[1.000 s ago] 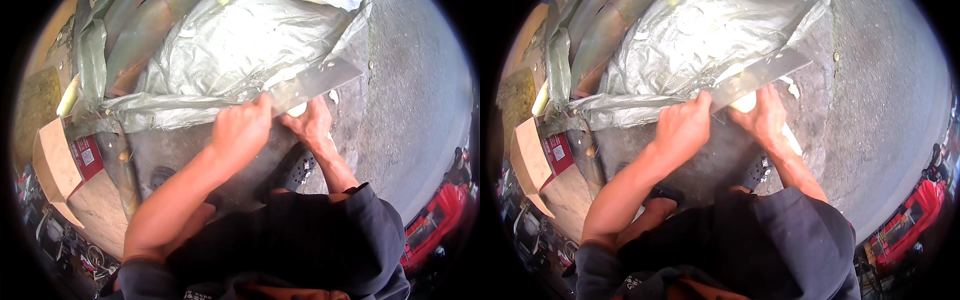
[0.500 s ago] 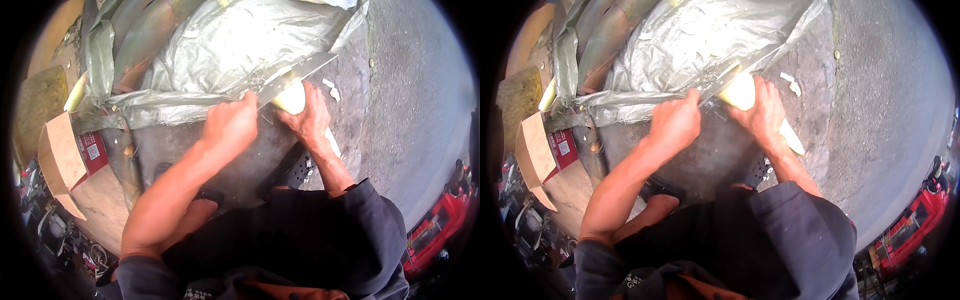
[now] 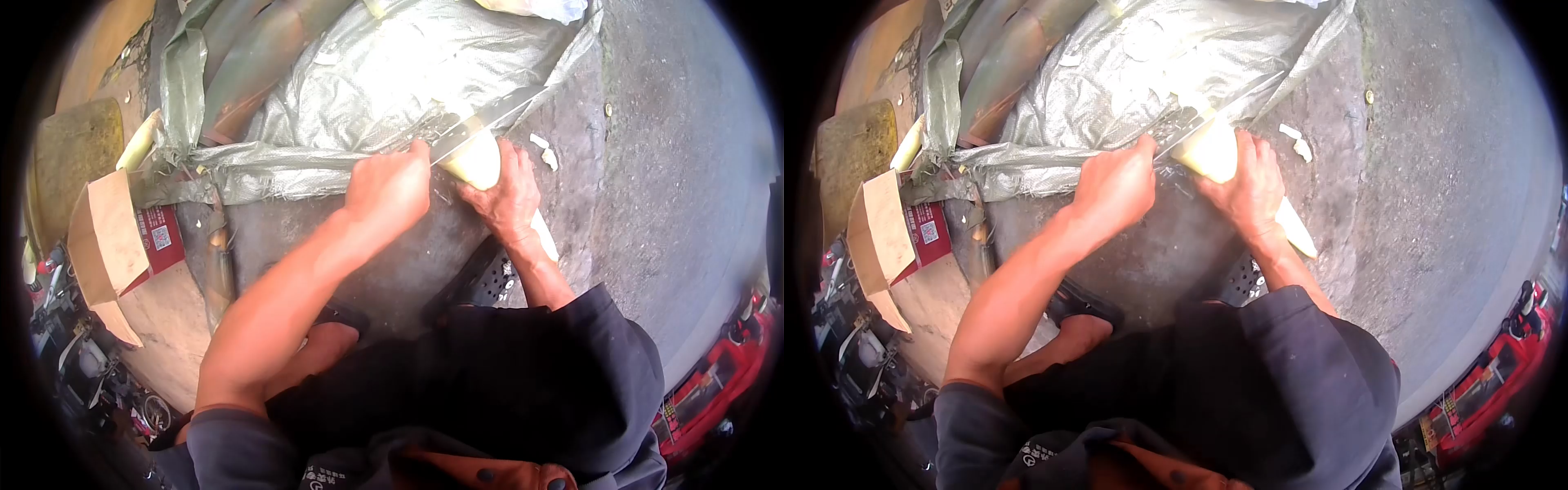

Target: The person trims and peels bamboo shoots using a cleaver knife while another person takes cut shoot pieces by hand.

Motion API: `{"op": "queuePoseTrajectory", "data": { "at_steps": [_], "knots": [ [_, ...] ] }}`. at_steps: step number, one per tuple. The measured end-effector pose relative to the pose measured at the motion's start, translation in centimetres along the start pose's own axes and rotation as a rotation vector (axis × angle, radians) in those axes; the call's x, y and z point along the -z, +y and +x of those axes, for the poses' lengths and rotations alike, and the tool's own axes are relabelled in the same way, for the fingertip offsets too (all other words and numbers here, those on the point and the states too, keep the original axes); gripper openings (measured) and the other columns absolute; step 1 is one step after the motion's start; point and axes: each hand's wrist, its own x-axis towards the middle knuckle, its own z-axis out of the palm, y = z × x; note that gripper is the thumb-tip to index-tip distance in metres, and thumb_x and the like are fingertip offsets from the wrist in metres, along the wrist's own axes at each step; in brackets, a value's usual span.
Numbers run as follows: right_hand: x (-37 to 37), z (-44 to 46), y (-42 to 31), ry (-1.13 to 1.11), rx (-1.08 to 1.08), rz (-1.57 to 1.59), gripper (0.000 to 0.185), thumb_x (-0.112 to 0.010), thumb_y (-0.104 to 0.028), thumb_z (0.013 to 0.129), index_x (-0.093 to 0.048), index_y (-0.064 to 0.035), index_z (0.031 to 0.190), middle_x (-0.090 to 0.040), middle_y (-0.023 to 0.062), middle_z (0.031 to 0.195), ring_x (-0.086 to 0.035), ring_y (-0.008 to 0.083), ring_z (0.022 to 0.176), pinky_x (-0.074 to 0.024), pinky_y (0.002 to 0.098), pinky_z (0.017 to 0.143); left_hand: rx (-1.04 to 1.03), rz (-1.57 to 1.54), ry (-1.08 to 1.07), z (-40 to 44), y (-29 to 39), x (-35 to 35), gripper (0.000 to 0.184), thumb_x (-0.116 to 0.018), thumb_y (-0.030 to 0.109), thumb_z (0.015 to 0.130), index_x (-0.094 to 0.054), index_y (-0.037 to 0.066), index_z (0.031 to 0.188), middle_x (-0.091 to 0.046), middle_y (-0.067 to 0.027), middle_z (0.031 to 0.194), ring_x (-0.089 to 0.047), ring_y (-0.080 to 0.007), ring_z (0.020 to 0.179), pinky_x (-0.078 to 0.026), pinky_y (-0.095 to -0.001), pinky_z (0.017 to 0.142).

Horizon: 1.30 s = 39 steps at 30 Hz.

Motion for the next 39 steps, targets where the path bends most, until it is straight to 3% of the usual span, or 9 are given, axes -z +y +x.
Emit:
{"op": "queuePoseTrajectory", "data": {
  "at_steps": [6,9,15,19,22,25,29,35,39],
  "knots": [
    [-0.2,-0.5,-0.2,0.034,0.070,-0.009,0.082,-0.090,-0.027,0.056,-0.054,-0.0044,0.126,-0.061,0.0171,0.110,-0.060,0.0372,0.097,-0.0516,0.0472,0.083,-0.026,-0.085,0.083,2.8,-0.4,-1.9,0.013,-0.058,0.008,0.087,-0.060,-0.003,0.095,-0.068,-0.0247,0.075,-0.068,-0.0451,0.074,-0.051,-0.0558,0.069],
    [-0.4,-0.7,0.4,-0.008,0.033,-0.004,0.089,-0.091,-0.028,0.059,-0.052,-0.0029,0.134,-0.059,0.0179,0.117,-0.057,0.0379,0.108,-0.0496,0.0453,0.093,0.009,-0.124,0.092,3.5,-1.1,-2.3,0.014,-0.058,0.009,0.089,-0.060,-0.001,0.098,-0.068,-0.0240,0.076,-0.068,-0.0452,0.074,-0.050,-0.0560,0.071],
    [3.5,1.7,0.9,-0.427,-0.140,0.193,0.097,-0.089,-0.034,0.065,-0.045,0.0002,0.144,-0.056,0.0218,0.124,-0.053,0.0386,0.121,-0.0432,0.0447,0.105,0.016,-0.116,0.055,-2.5,-3.7,0.6,0.011,-0.061,0.009,0.089,-0.058,0.002,0.098,-0.066,-0.0225,0.071,-0.065,-0.0456,0.069,-0.049,-0.0555,0.066],
    [5.0,3.8,-1.1,-0.679,-0.180,0.067,0.086,-0.086,-0.032,0.066,-0.050,-0.0020,0.138,-0.055,0.0225,0.131,-0.051,0.0386,0.126,-0.0410,0.0441,0.108,-0.054,-0.082,0.032,-6.0,-5.3,0.9,0.011,-0.063,0.006,0.087,-0.056,0.003,0.094,-0.066,-0.0209,0.069,-0.065,-0.0429,0.064,-0.049,-0.0542,0.060],
    [3.5,2.9,0.4,-0.491,-0.007,0.229,0.078,-0.084,-0.029,0.067,-0.052,-0.0016,0.133,-0.057,0.0207,0.113,-0.058,0.0388,0.111,-0.0489,0.0480,0.093,-0.082,-0.044,0.038,-7.8,-5.5,0.7,0.014,-0.064,0.006,0.084,-0.055,0.004,0.094,-0.067,-0.0186,0.072,-0.066,-0.0409,0.064,-0.049,-0.0526,0.058],
    [4.0,2.4,0.0,-0.430,-0.113,0.171,0.073,-0.086,-0.027,0.066,-0.054,-0.0026,0.127,-0.057,0.0190,0.110,-0.059,0.0377,0.107,-0.0505,0.0470,0.089,-0.093,-0.037,0.078,-7.8,-5.5,0.3,0.018,-0.066,0.007,0.081,-0.054,0.005,0.094,-0.067,-0.0160,0.076,-0.066,-0.0398,0.065,-0.051,-0.0512,0.057],
    [2.8,2.0,0.3,-0.227,0.006,0.065,0.074,-0.087,-0.028,0.065,-0.054,-0.0037,0.126,-0.057,0.0178,0.109,-0.060,0.0377,0.103,-0.0514,0.0472,0.085,-0.079,-0.001,0.062,-7.9,-4.7,-0.1,0.022,-0.068,0.008,0.080,-0.054,0.005,0.096,-0.067,-0.0140,0.078,-0.067,-0.0389,0.067,-0.051,-0.0501,0.057],
    [1.7,1.4,0.3,-0.159,0.078,0.019,0.078,-0.088,-0.026,0.062,-0.052,-0.0037,0.127,-0.056,0.0173,0.110,-0.058,0.0387,0.103,-0.0509,0.0470,0.085,-0.036,-0.018,0.017,-7.2,-3.7,-1.1,0.024,-0.070,0.008,0.079,-0.053,0.005,0.097,-0.068,-0.0143,0.079,-0.068,-0.0382,0.067,-0.052,-0.0496,0.057],
    [1.5,0.9,0.5,-0.151,0.111,-0.015,0.083,-0.089,-0.022,0.058,-0.050,-0.0012,0.129,-0.057,0.0178,0.111,-0.058,0.0388,0.102,-0.0508,0.0468,0.084,-0.059,-0.051,0.059,-4.4,-1.5,-1.4,0.017,-0.063,0.007,0.083,-0.054,0.003,0.097,-0.067,-0.0164,0.071,-0.067,-0.0392,0.062,-0.052,-0.0514,0.057]
  ]
}}
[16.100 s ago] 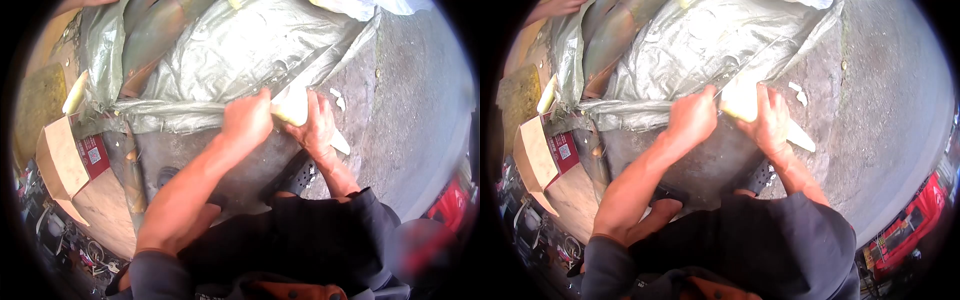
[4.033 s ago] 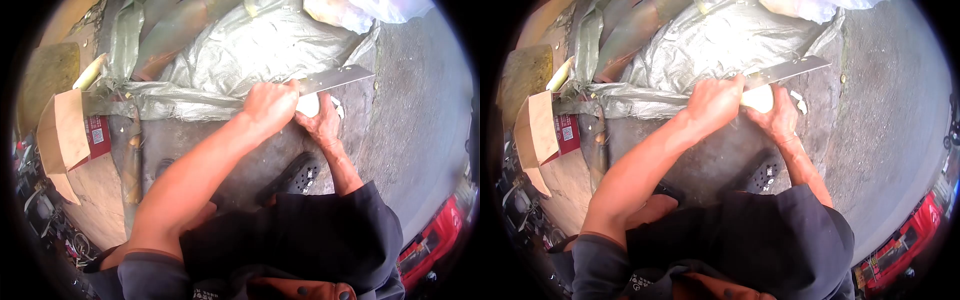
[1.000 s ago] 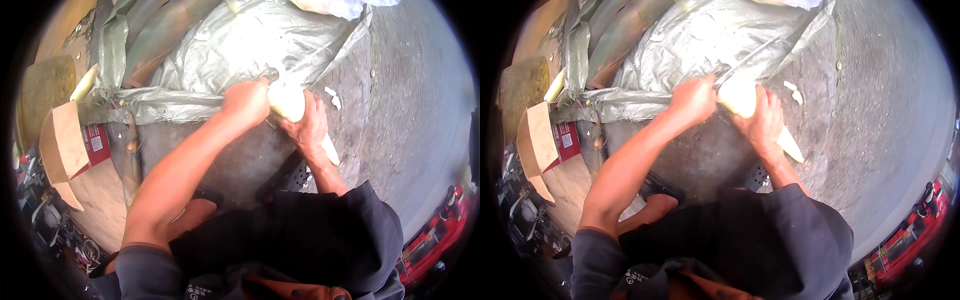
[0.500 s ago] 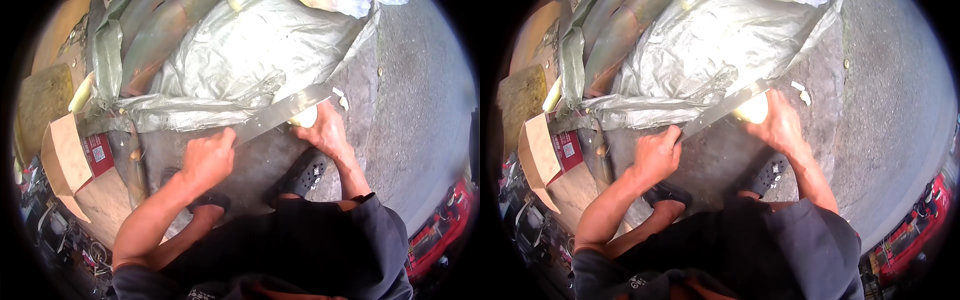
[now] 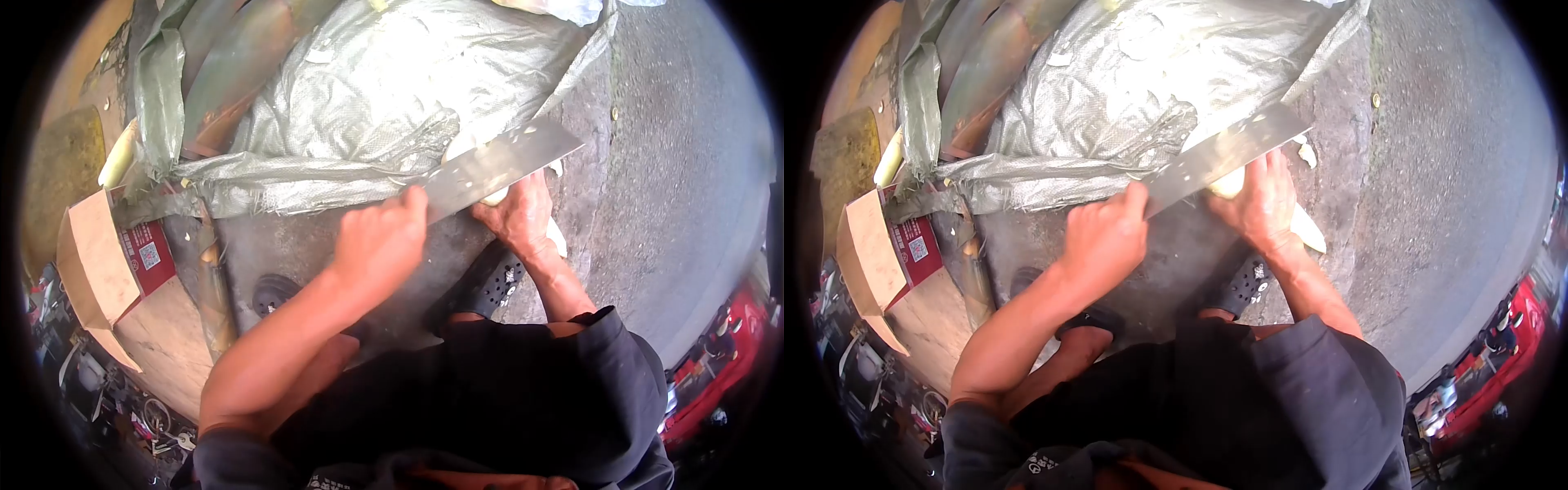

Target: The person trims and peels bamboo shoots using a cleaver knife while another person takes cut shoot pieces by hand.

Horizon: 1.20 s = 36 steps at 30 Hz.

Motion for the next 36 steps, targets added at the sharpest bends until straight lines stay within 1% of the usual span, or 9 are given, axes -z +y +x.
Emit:
{"op": "queuePoseTrajectory", "data": {
  "at_steps": [5,9,11,12,14,18,23,29,36],
  "knots": [
    [-0.9,-0.6,0.2,0.068,0.009,-0.018,0.088,-0.091,-0.020,0.053,-0.050,0.0021,0.128,-0.058,0.0185,0.110,-0.057,0.0382,0.099,-0.0502,0.0472,0.084,-0.096,-0.078,0.117,5.3,1.8,-0.8,0.009,-0.055,0.006,0.088,-0.054,0.000,0.095,-0.064,-0.0181,0.061,-0.065,-0.0414,0.057,-0.051,-0.0540,0.057],
    [-1.1,-0.9,-0.3,0.097,0.026,-0.039,0.086,-0.092,-0.021,0.051,-0.052,0.0022,0.124,-0.058,0.0194,0.111,-0.057,0.0383,0.098,-0.0495,0.0465,0.084,-0.026,-0.039,-0.060,2.7,0.1,1.4,0.009,-0.055,0.006,0.088,-0.055,-0.001,0.094,-0.064,-0.0208,0.063,-0.065,-0.0430,0.059,-0.050,-0.0549,0.057],
    [-1.5,-1.2,-0.5,0.110,0.017,-0.039,0.085,-0.091,-0.018,0.055,-0.051,0.0034,0.126,-0.058,0.0225,0.113,-0.056,0.0412,0.099,-0.0485,0.0478,0.086,0.051,0.002,-0.151,0.7,-0.8,2.6,0.009,-0.055,0.007,0.088,-0.055,-0.001,0.094,-0.065,-0.0218,0.064,-0.065,-0.0434,0.060,-0.051,-0.0553,0.058],
    [-1.5,-1.2,-0.6,0.118,0.018,-0.045,0.084,-0.090,-0.017,0.056,-0.050,0.0040,0.127,-0.057,0.0240,0.114,-0.056,0.0427,0.100,-0.0479,0.0484,0.087,0.056,-0.012,-0.161,0.7,-0.6,2.7,0.009,-0.056,0.007,0.088,-0.055,-0.001,0.093,-0.065,-0.0222,0.064,-0.065,-0.0435,0.060,-0.051,-0.0555,0.059],
    [-1.7,-1.2,-0.4,0.159,0.055,-0.058,0.086,-0.091,-0.021,0.054,-0.052,0.0031,0.126,-0.058,0.0228,0.117,-0.057,0.0396,0.099,-0.0486,0.0471,0.086,0.067,-0.043,-0.163,1.4,-0.2,2.7,0.009,-0.056,0.007,0.088,-0.055,-0.001,0.091,-0.065,-0.0231,0.065,-0.066,-0.0437,0.062,-0.051,-0.0560,0.060],
    [-1.7,-1.6,-0.8,0.163,0.035,-0.077,0.087,-0.092,-0.021,0.053,-0.052,0.0035,0.126,-0.058,0.0238,0.120,-0.057,0.0389,0.098,-0.0487,0.0471,0.085,0.006,-0.091,-0.027,5.4,0.7,0.0,0.010,-0.055,0.006,0.087,-0.055,-0.003,0.092,-0.066,-0.0240,0.066,-0.067,-0.0441,0.064,-0.052,-0.0551,0.063],
    [-2.4,-2.4,-1.0,0.188,0.026,-0.083,0.086,-0.091,-0.019,0.053,-0.052,0.0043,0.126,-0.057,0.0258,0.121,-0.056,0.0408,0.100,-0.0481,0.0477,0.086,0.004,-0.026,-0.002,5.8,1.8,-0.2,0.011,-0.054,0.002,0.084,-0.056,-0.004,0.093,-0.067,-0.0242,0.067,-0.069,-0.0428,0.065,-0.054,-0.0534,0.064],
    [-2.4,-2.8,-1.2,0.213,0.024,-0.074,0.086,-0.091,-0.017,0.052,-0.052,0.0042,0.126,-0.057,0.0260,0.121,-0.056,0.0416,0.100,-0.0471,0.0482,0.088,0.086,0.028,-0.126,2.6,0.7,1.0,0.013,-0.054,0.002,0.081,-0.056,-0.004,0.092,-0.068,-0.0248,0.071,-0.070,-0.0423,0.068,-0.055,-0.0525,0.065],
    [-2.7,-2.3,-1.2,0.267,0.048,-0.092,0.085,-0.090,-0.020,0.055,-0.052,0.0032,0.127,-0.057,0.0253,0.120,-0.055,0.0414,0.101,-0.0465,0.0482,0.088,0.017,-0.001,-0.008,7.0,1.4,-0.3,0.012,-0.054,0.004,0.084,-0.059,-0.003,0.093,-0.070,-0.0241,0.077,-0.071,-0.0415,0.073,-0.055,-0.0521,0.067]
  ]
}}
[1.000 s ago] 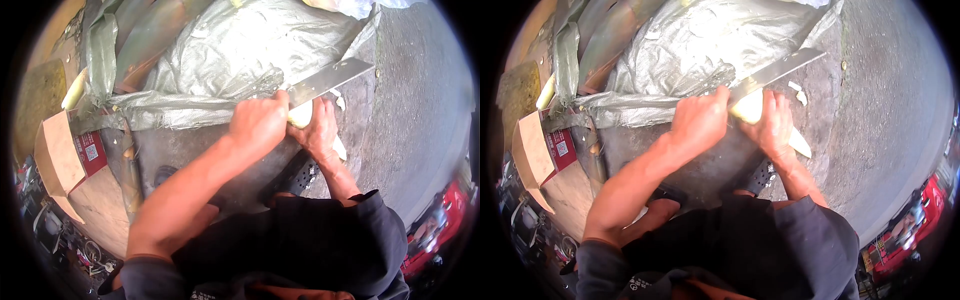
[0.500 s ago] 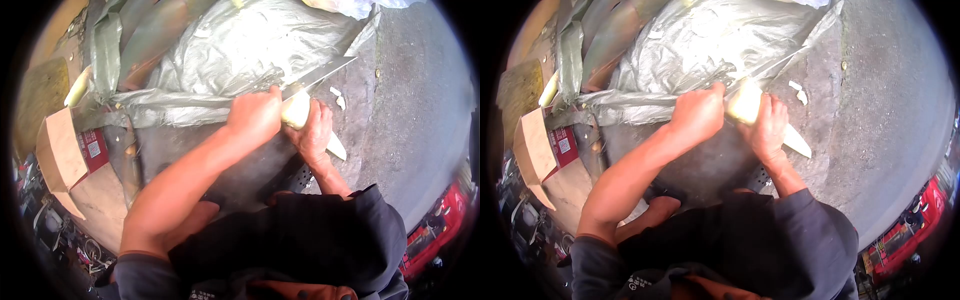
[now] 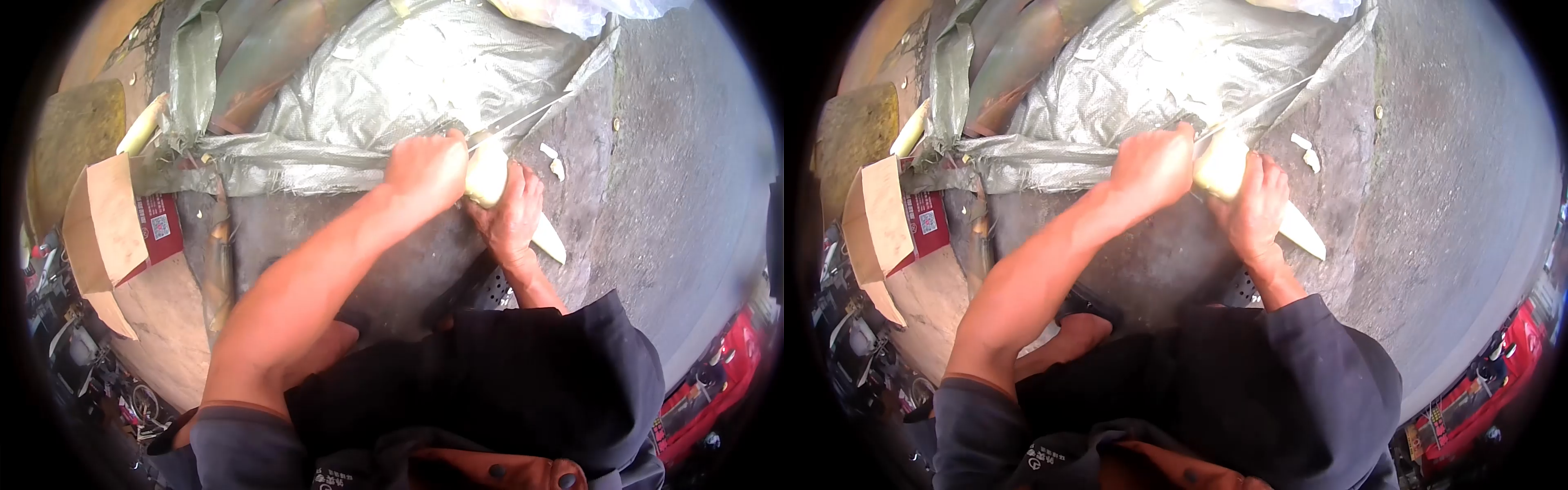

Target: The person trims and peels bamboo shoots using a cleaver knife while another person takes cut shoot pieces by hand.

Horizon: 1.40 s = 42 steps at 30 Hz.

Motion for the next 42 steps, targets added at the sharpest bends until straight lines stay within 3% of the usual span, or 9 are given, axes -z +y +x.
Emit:
{"op": "queuePoseTrajectory", "data": {
  "at_steps": [6,10,18,19,25,29,32,35,42],
  "knots": [
    [0.0,-0.3,-0.3,0.009,0.005,-0.006,0.085,-0.091,-0.022,0.055,-0.052,0.0020,0.126,-0.057,0.0242,0.120,-0.056,0.0407,0.101,-0.0460,0.0489,0.088,0.036,0.024,-0.020,1.3,0.4,-0.5,0.018,-0.057,0.009,0.085,-0.064,-0.004,0.095,-0.073,-0.0221,0.086,-0.074,-0.0365,0.082,-0.057,-0.0467,0.072],
    [0.4,0.0,-0.3,-0.053,-0.053,-0.030,0.087,-0.092,-0.023,0.055,-0.051,0.0012,0.128,-0.057,0.0243,0.121,-0.056,0.0409,0.103,-0.0457,0.0499,0.089,0.071,0.058,-0.117,-1.5,-1.7,0.5,0.018,-0.055,0.005,0.084,-0.063,-0.005,0.096,-0.072,-0.0242,0.087,-0.072,-0.0397,0.083,-0.055,-0.0500,0.073],
    [4.5,4.4,3.5,-0.762,-0.216,0.392,0.089,-0.087,-0.021,0.064,-0.047,-0.0036,0.141,-0.056,0.0224,0.127,-0.056,0.0397,0.116,-0.0460,0.0451,0.101,0.116,-0.020,-0.077,-3.3,-3.4,0.7,0.015,-0.054,0.002,0.084,-0.062,-0.005,0.095,-0.070,-0.0252,0.081,-0.069,-0.0429,0.079,-0.053,-0.0535,0.073],
    [5.2,4.9,3.1,-0.758,-0.273,0.495,0.087,-0.087,-0.021,0.063,-0.049,-0.0055,0.140,-0.058,0.0200,0.121,-0.059,0.0380,0.111,-0.0478,0.0443,0.098,0.118,-0.030,-0.060,-3.5,-3.5,0.7,0.015,-0.054,0.003,0.085,-0.062,-0.005,0.095,-0.070,-0.0255,0.081,-0.069,-0.0431,0.078,-0.053,-0.0536,0.073],
    [4.0,2.4,2.3,-0.261,-0.129,-0.018,0.098,-0.095,-0.026,0.056,-0.048,-0.0080,0.140,-0.057,0.0195,0.112,-0.055,0.0401,0.106,-0.0488,0.0476,0.091,0.131,-0.110,0.120,-5.6,-4.0,1.4,0.017,-0.058,0.011,0.090,-0.062,-0.002,0.100,-0.068,-0.0261,0.077,-0.068,-0.0453,0.073,-0.052,-0.0549,0.071],
    [3.5,2.3,1.3,-0.407,-0.169,-0.049,0.098,-0.096,-0.027,0.057,-0.047,-0.0070,0.140,-0.055,0.0187,0.112,-0.050,0.0406,0.114,-0.0466,0.0491,0.094,0.107,-0.044,0.005,-7.8,-4.4,2.7,0.014,-0.060,0.011,0.089,-0.058,-0.001,0.097,-0.068,-0.0239,0.076,-0.067,-0.0444,0.070,-0.052,-0.0546,0.066],
    [2.7,2.0,2.4,-0.285,-0.117,0.126,0.092,-0.093,-0.028,0.058,-0.048,-0.0037,0.135,-0.056,0.0198,0.109,-0.056,0.0409,0.101,-0.0489,0.0503,0.084,0.013,0.008,-0.025,-10.0,-4.7,3.1,0.013,-0.062,0.010,0.087,-0.054,0.001,0.094,-0.068,-0.0206,0.075,-0.067,-0.0422,0.068,-0.052,-0.0534,0.061],
    [2.4,2.2,2.6,-0.342,-0.202,0.248,0.085,-0.090,-0.030,0.062,-0.050,-0.0018,0.132,-0.058,0.0205,0.106,-0.058,0.0421,0.098,-0.0499,0.0505,0.086,-0.084,0.024,0.039,-11.7,-4.9,2.2,0.016,-0.064,0.009,0.083,-0.052,0.003,0.092,-0.067,-0.0153,0.072,-0.066,-0.0399,0.062,-0.051,-0.0524,0.057],
    [1.8,1.9,2.3,-0.246,-0.086,0.160,0.079,-0.088,-0.031,0.063,-0.052,0.0006,0.127,-0.060,0.0196,0.101,-0.060,0.0400,0.093,-0.0502,0.0485,0.080,-0.025,0.079,-0.056,-10.7,-4.1,2.3,0.018,-0.065,0.007,0.083,-0.052,0.003,0.095,-0.068,-0.0175,0.076,-0.067,-0.0403,0.065,-0.051,-0.0517,0.057]
  ]
}}
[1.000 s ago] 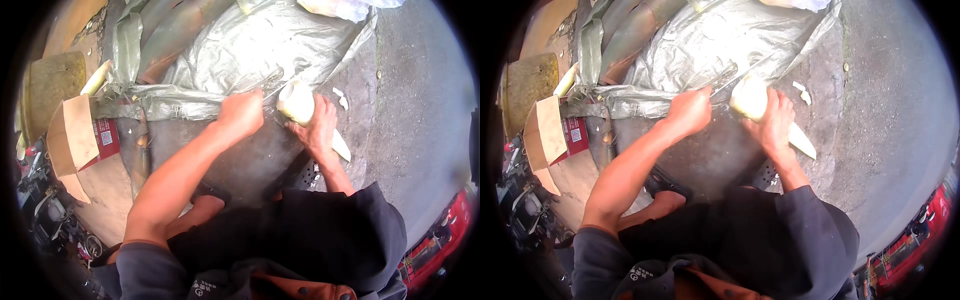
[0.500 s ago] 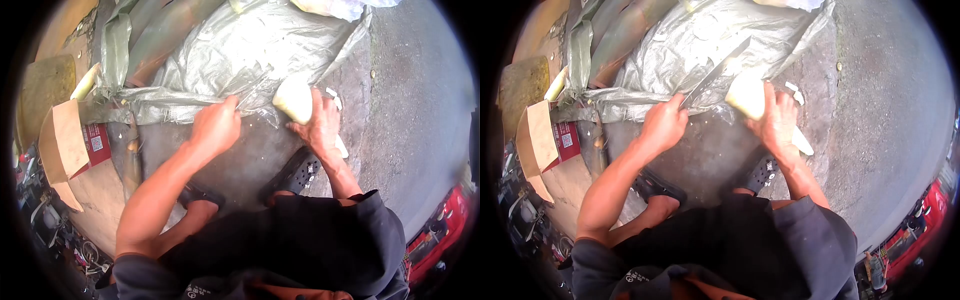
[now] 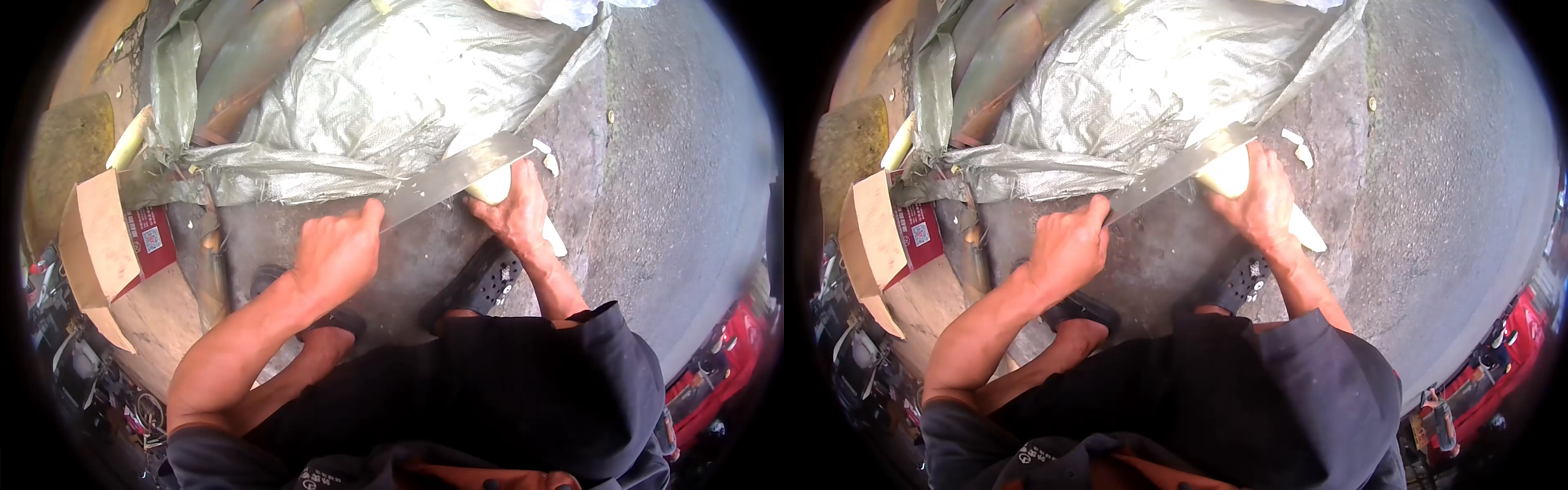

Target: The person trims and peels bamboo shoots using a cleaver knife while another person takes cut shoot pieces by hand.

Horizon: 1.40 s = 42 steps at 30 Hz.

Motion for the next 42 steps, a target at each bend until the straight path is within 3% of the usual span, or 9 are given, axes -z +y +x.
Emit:
{"op": "queuePoseTrajectory", "data": {
  "at_steps": [5,11,14,17,23,30,36,40,42],
  "knots": [
    [-0.8,-0.6,-0.1,0.076,0.037,-0.039,0.077,-0.088,-0.030,0.064,-0.054,0.0030,0.124,-0.060,0.0186,0.101,-0.060,0.0381,0.090,-0.0498,0.0467,0.077,-0.011,-0.028,-0.026,3.9,2.2,-0.5,0.014,-0.059,0.007,0.085,-0.052,0.001,0.095,-0.067,-0.0185,0.067,-0.067,-0.0404,0.060,-0.051,-0.0528,0.054],
    [-1.2,-1.3,-0.6,0.126,0.021,-0.076,0.079,-0.089,-0.027,0.061,-0.054,0.0036,0.125,-0.061,0.0192,0.106,-0.059,0.0381,0.090,-0.0484,0.0468,0.078,-0.096,-0.046,0.223,9.1,4.9,-3.6,0.011,-0.056,0.005,0.084,-0.053,0.000,0.093,-0.066,-0.0180,0.063,-0.068,-0.0386,0.059,-0.053,-0.0518,0.056],
    [-1.8,-1.7,-0.5,0.150,0.051,-0.072,0.087,-0.090,-0.027,0.060,-0.050,0.0045,0.131,-0.059,0.0209,0.109,-0.057,0.0413,0.095,-0.0477,0.0488,0.081,-0.001,-0.056,0.037,6.2,3.9,-1.8,0.012,-0.056,0.004,0.084,-0.054,-0.001,0.095,-0.067,-0.0185,0.065,-0.069,-0.0391,0.060,-0.054,-0.0508,0.057],
    [-2.3,-2.1,-0.4,0.178,0.064,-0.111,0.088,-0.090,-0.029,0.061,-0.050,0.0040,0.131,-0.060,0.0216,0.113,-0.057,0.0411,0.097,-0.0467,0.0493,0.082,0.011,0.014,-0.011,4.4,2.6,-0.8,0.011,-0.055,0.005,0.085,-0.056,-0.003,0.092,-0.069,-0.0181,0.065,-0.070,-0.0351,0.059,-0.056,-0.0481,0.055],
    [-2.8,-2.5,-0.3,0.258,0.118,-0.133,0.084,-0.090,-0.026,0.059,-0.053,0.0029,0.128,-0.061,0.0238,0.117,-0.060,0.0395,0.096,-0.0475,0.0477,0.083,0.035,-0.130,0.083,11.5,3.6,-3.3,0.012,-0.059,0.008,0.088,-0.057,-0.002,0.093,-0.068,-0.0223,0.070,-0.070,-0.0412,0.068,-0.053,-0.0536,0.062],
    [-2.8,-2.0,0.0,0.230,0.069,-0.089,0.089,-0.091,-0.028,0.062,-0.048,0.0019,0.134,-0.059,0.0238,0.116,-0.057,0.0429,0.102,-0.0462,0.0494,0.086,0.063,-0.114,0.045,5.1,1.4,-0.3,0.012,-0.061,0.010,0.089,-0.057,0.001,0.097,-0.065,-0.0224,0.067,-0.065,-0.0454,0.065,-0.049,-0.0566,0.063],
    [-0.5,-1.7,-1.4,0.014,-0.082,-0.056,0.096,-0.092,-0.032,0.062,-0.044,0.0032,0.137,-0.054,0.0230,0.122,-0.054,0.0430,0.105,-0.0459,0.0506,0.092,0.015,-0.118,0.051,1.4,0.8,-0.6,0.019,-0.059,0.008,0.085,-0.059,-0.002,0.101,-0.067,-0.0186,0.065,-0.067,-0.0391,0.059,-0.052,-0.0524,0.057],
    [3.2,1.1,-3.0,-0.402,-0.243,-0.043,0.092,-0.091,-0.031,0.062,-0.047,0.0015,0.136,-0.051,0.0237,0.127,-0.052,0.0382,0.115,-0.0465,0.0476,0.097,-0.001,-0.095,0.031,0.0,0.2,-1.0,0.013,-0.059,0.008,0.085,-0.057,0.000,0.095,-0.067,-0.0185,0.064,-0.066,-0.0389,0.057,-0.051,-0.0524,0.054],
    [2.9,0.9,-1.3,-0.421,-0.155,0.048,0.088,-0.087,-0.027,0.064,-0.047,-0.0012,0.138,-0.052,0.0228,0.125,-0.052,0.0389,0.117,-0.0458,0.0461,0.099,-0.010,-0.092,0.039,-0.2,-0.1,-0.7,0.011,-0.059,0.007,0.085,-0.056,0.000,0.093,-0.066,-0.0184,0.064,-0.066,-0.0391,0.057,-0.051,-0.0526,0.054]
  ]
}}
